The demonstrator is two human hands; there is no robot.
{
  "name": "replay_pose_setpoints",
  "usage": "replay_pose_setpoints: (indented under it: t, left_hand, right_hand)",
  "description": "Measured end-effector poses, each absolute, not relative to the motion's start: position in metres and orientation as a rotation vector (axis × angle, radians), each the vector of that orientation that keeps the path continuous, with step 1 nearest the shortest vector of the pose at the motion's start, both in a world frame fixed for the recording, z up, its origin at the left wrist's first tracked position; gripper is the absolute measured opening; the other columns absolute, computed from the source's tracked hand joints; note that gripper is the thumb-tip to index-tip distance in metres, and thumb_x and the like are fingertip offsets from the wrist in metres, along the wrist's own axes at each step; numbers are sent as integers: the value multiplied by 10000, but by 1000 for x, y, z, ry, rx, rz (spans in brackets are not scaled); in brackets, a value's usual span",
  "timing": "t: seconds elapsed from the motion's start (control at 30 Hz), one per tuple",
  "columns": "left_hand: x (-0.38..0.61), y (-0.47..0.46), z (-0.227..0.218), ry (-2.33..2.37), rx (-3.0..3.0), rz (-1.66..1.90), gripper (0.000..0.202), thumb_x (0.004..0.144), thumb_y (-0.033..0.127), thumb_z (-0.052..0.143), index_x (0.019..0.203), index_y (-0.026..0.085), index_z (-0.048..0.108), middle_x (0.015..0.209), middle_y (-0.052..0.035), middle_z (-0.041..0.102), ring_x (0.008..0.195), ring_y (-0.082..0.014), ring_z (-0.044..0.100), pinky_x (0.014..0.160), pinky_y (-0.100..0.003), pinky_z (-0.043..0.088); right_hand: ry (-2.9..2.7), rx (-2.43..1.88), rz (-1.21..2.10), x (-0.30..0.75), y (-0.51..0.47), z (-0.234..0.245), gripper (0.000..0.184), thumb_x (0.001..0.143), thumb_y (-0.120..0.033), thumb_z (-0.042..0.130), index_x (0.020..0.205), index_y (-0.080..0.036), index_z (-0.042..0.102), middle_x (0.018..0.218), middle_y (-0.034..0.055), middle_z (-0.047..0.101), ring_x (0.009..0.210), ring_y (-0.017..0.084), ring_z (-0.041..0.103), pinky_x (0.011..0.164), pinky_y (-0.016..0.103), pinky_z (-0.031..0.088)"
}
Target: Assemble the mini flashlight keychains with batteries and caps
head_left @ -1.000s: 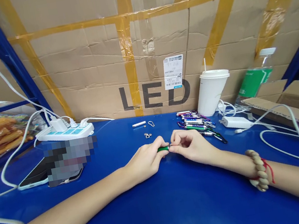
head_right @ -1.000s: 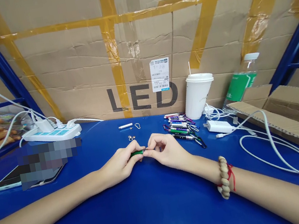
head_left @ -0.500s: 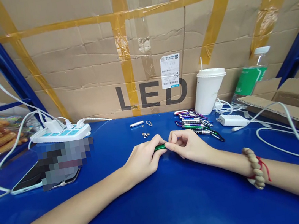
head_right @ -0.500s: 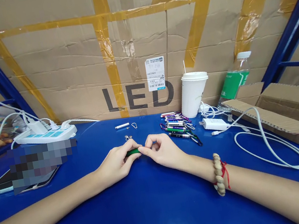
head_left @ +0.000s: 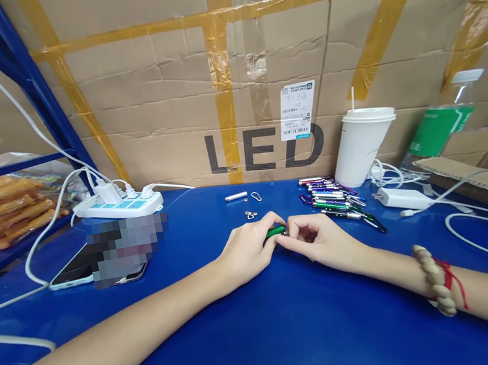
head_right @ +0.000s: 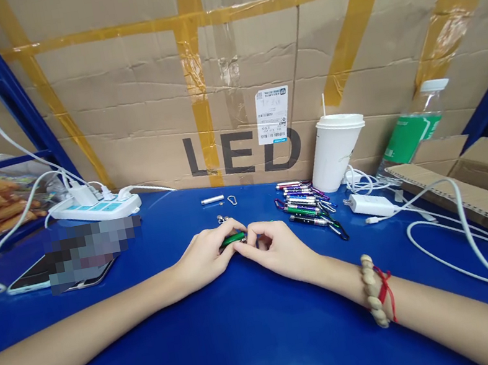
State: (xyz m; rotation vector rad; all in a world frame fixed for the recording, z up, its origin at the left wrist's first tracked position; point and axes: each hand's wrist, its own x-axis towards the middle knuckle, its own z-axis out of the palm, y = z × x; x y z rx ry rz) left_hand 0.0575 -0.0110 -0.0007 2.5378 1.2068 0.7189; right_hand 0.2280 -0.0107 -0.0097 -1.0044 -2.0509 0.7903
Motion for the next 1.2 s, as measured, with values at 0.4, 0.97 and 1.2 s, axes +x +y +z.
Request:
replay_pose_setpoints:
  t: [0.4, 0.97, 1.2]
  left_hand:
    - [58, -14, 3, 1256, 2538, 711, 194, 877, 274, 380, 1026, 260, 503, 986, 1, 655, 875, -199, 625, 719, -288, 462]
    - [61, -15, 6, 1267, 2466, 748, 178, 883, 272, 359, 1016, 252, 475, 832, 15, 651, 761, -159, 609, 667, -256, 435]
    - [62, -15, 6, 1241, 2473, 715, 198, 897, 302, 340, 1058, 265, 450, 815, 22, 645, 777, -169, 618, 693, -273, 437]
  right_hand:
    - [-1898, -1048, 948, 227, -7, -8, 361, 704, -457, 618, 575, -191, 409, 407, -77, 393, 345, 61, 361, 364, 194, 243]
    - [-1780, -909, 1187, 230, -3, -3, 259, 783, -387, 505, 660, -174, 420, 582, -59, 507, 345, 35, 427, 372, 177, 273]
    - [-1780, -842, 1228, 232, -1, -4, 205, 832, -289, 379, 667, -171, 413, 594, -53, 506, 347, 28, 441, 357, 166, 262]
